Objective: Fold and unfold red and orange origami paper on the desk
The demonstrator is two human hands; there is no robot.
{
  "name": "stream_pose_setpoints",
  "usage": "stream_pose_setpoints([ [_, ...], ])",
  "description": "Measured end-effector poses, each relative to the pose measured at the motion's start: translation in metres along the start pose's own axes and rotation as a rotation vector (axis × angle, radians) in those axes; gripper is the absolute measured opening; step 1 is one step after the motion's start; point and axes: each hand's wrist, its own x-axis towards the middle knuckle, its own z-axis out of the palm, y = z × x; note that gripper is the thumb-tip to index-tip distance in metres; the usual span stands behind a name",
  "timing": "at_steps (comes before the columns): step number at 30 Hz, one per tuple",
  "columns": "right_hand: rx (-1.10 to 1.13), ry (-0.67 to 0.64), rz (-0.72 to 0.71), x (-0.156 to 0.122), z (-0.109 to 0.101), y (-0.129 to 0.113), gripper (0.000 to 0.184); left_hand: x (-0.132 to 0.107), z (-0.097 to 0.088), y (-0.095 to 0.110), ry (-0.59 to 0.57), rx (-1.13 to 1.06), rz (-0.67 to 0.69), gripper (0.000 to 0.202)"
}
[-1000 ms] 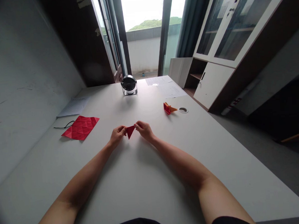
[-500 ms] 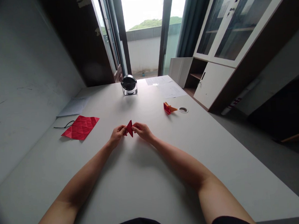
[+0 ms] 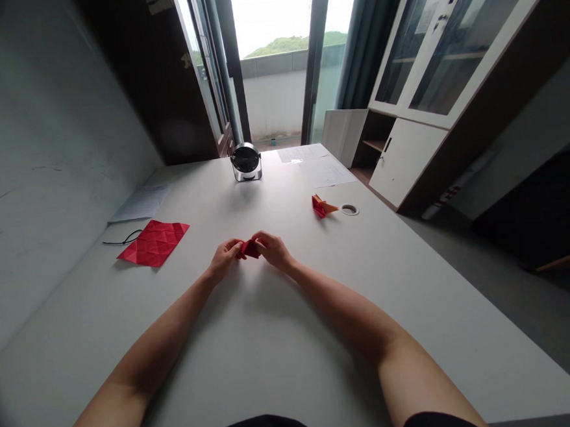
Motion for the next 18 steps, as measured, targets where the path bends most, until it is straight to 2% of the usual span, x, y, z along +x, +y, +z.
stream_pose_setpoints([
  [5,0.08,0.014,-0.003,0.001,0.0,0.002,0.027,0.001,-0.001,0.0,-0.007,-0.005,0.004,0.03],
  [11,0.121,0.012,-0.027,0.002,-0.002,-0.002,0.016,0.003,-0.002,-0.007,0.017,-0.001,0.021,0.028],
  [16,0.129,-0.02,-0.014,0.001,-0.003,-0.006,0.023,0.003,-0.003,-0.01,0.058,-0.021,0.069,0.028],
  [18,0.092,-0.026,0.004,0.001,-0.003,-0.004,0.033,0.003,-0.003,-0.011,0.086,-0.026,0.097,0.026],
])
